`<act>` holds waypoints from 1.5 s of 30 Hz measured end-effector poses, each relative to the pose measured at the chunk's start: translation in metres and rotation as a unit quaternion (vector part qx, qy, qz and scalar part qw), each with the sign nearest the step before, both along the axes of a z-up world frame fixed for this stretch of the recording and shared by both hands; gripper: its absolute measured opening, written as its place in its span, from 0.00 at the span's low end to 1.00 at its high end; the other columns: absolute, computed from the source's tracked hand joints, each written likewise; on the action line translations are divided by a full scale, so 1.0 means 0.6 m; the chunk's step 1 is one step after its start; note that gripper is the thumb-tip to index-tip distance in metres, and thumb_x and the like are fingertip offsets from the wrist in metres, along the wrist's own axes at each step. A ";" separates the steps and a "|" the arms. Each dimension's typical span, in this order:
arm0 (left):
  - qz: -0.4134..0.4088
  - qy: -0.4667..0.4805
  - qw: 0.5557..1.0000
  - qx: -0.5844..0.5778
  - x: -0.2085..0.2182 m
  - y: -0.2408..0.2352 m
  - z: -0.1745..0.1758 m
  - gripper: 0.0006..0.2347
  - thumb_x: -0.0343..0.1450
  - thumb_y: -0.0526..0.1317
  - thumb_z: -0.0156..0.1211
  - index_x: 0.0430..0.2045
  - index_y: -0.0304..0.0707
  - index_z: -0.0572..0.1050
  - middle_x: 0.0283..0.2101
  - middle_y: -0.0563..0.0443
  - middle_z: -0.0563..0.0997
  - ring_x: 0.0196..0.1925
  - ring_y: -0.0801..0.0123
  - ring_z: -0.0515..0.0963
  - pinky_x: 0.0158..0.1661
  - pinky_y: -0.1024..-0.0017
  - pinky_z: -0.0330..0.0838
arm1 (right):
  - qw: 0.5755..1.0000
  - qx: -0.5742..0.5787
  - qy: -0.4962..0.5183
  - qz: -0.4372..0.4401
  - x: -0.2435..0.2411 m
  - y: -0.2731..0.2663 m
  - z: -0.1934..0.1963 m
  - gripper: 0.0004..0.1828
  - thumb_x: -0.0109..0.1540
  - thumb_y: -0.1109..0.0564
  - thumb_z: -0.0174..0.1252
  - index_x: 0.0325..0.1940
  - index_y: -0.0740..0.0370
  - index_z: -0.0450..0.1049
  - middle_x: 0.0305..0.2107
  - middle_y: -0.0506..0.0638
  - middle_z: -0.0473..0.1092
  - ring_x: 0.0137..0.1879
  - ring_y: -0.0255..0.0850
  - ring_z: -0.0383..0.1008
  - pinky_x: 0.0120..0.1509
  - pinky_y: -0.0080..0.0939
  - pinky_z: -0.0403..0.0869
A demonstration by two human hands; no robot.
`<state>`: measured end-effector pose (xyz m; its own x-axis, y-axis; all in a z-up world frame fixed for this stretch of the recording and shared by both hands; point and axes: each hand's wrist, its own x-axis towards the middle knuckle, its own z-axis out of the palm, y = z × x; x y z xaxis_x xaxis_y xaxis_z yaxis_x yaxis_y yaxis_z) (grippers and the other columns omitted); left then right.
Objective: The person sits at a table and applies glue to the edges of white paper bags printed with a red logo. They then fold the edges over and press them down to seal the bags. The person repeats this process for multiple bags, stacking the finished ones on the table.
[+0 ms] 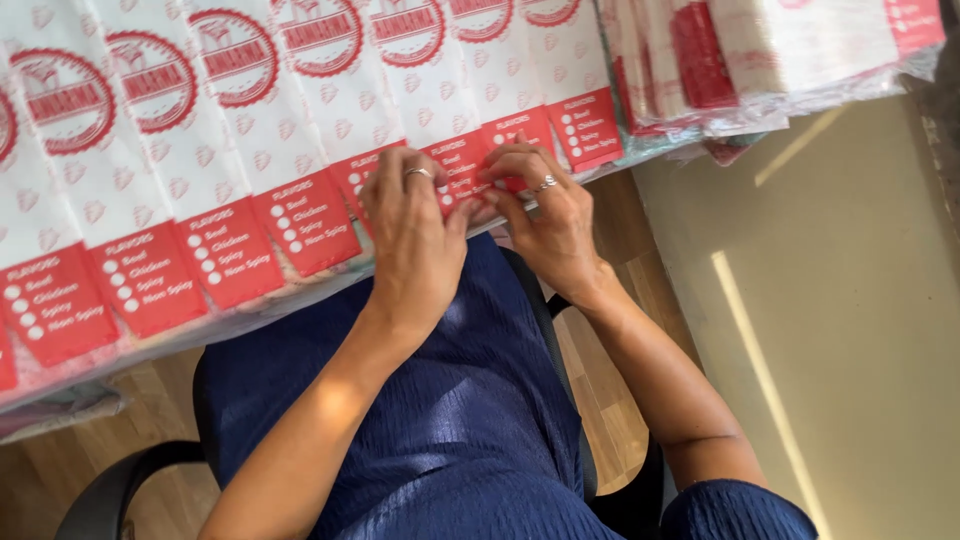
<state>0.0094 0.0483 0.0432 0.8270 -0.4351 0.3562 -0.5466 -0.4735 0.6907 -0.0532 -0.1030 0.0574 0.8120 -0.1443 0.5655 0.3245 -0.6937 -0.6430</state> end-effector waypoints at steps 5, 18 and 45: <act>-0.052 0.027 0.997 -0.040 0.007 0.012 -0.001 0.13 0.63 0.26 0.71 0.32 0.34 0.71 0.42 0.48 0.71 0.50 0.48 0.78 0.54 0.55 0.69 | 1.000 -0.028 0.004 0.011 0.001 0.006 0.013 0.07 0.65 0.70 0.62 0.47 0.68 0.75 0.42 0.58 0.76 0.52 0.58 0.79 0.58 0.54 0.77; -0.053 -0.134 0.989 -0.012 -0.003 0.144 0.003 0.18 0.62 0.28 0.74 0.45 0.33 0.77 0.60 0.39 0.74 0.62 0.47 0.76 0.67 0.50 0.61 | 0.993 -0.051 -0.021 0.105 0.014 0.068 -0.008 0.11 0.60 0.66 0.68 0.47 0.66 0.79 0.48 0.60 0.76 0.56 0.56 0.79 0.65 0.56 0.75; -0.001 -0.061 0.996 -0.073 0.001 0.122 -0.015 0.07 0.68 0.25 0.66 0.23 0.29 0.73 0.52 0.40 0.73 0.50 0.52 0.84 0.62 0.51 0.69 | 0.998 0.035 -0.003 0.049 0.027 0.085 0.002 0.08 0.60 0.68 0.69 0.29 0.68 0.76 0.37 0.55 0.77 0.45 0.52 0.81 0.72 0.61 0.67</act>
<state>0.0100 0.1212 0.0341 0.7729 -0.3738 0.5127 -0.6313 -0.3719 0.6806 -0.0372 -0.0522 0.0588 0.8213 -0.1028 0.5612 0.3927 -0.6117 -0.6868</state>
